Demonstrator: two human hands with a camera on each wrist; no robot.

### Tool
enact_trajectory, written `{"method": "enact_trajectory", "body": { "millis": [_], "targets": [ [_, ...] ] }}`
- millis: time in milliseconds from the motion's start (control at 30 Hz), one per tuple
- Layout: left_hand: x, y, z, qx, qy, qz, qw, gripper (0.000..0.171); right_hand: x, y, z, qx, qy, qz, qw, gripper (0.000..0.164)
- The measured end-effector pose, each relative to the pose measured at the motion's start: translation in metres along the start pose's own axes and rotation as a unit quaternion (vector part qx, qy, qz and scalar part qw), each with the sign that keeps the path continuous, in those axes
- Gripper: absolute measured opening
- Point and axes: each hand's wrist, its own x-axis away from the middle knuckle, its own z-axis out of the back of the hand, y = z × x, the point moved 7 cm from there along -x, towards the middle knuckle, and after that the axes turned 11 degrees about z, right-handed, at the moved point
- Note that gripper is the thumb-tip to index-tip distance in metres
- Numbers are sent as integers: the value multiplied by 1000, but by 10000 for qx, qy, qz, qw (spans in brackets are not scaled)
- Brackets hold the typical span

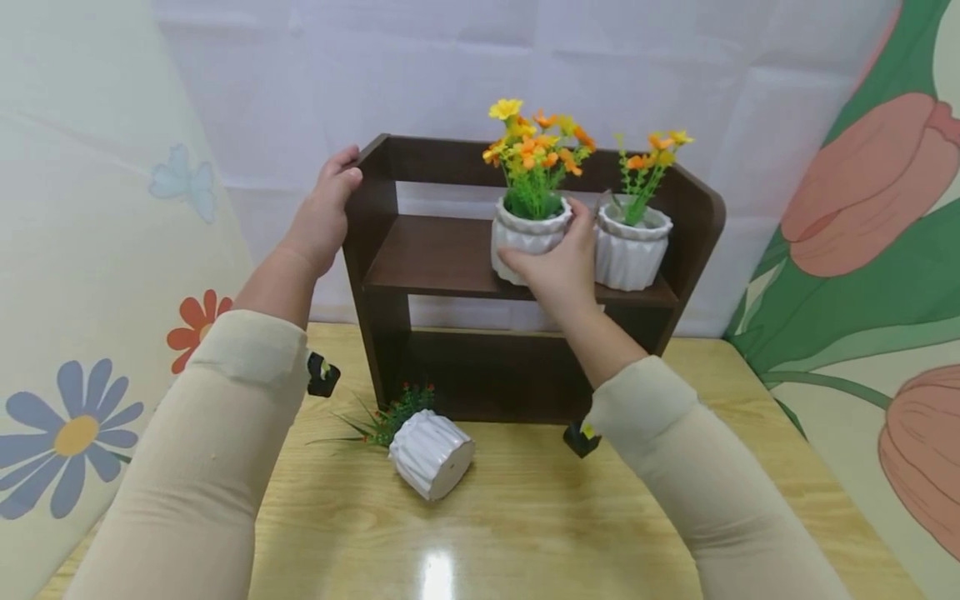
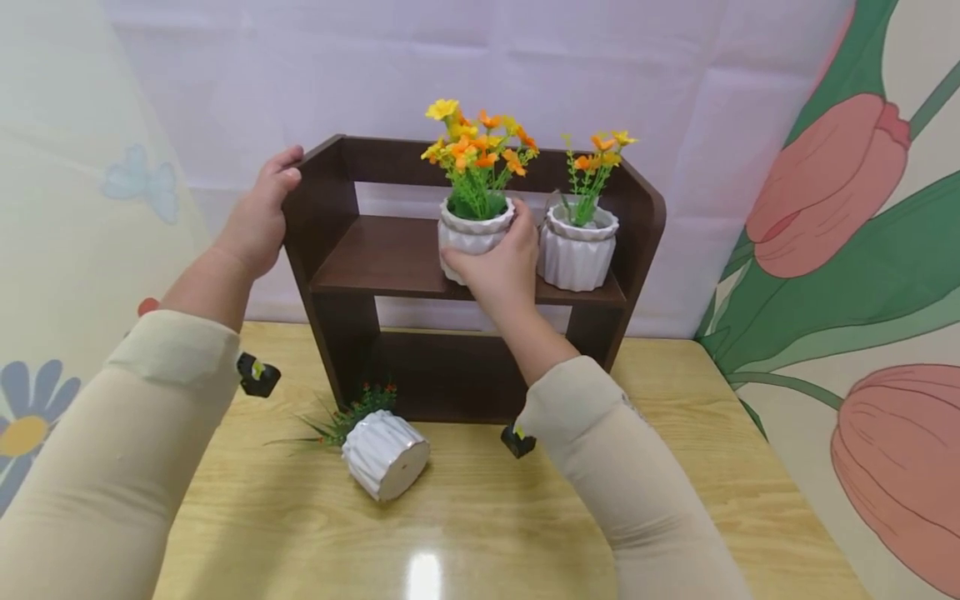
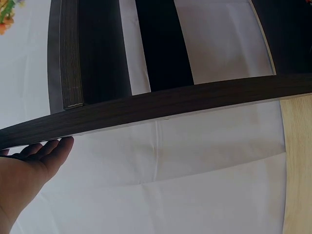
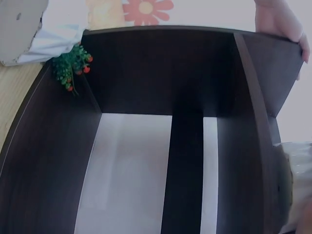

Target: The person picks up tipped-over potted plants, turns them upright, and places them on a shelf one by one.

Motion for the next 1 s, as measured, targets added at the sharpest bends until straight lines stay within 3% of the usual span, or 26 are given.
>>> {"method": "enact_trajectory", "body": {
  "millis": [433,1000],
  "targets": [
    [2,0,-2,42,-18,4,10000,53,-7,16,-3,171,-102,-318,9993,102],
    [3,1,1,27,8,-21,10000,54,-9,19,-8,149,-268,-469,9984,102]
  ]
}}
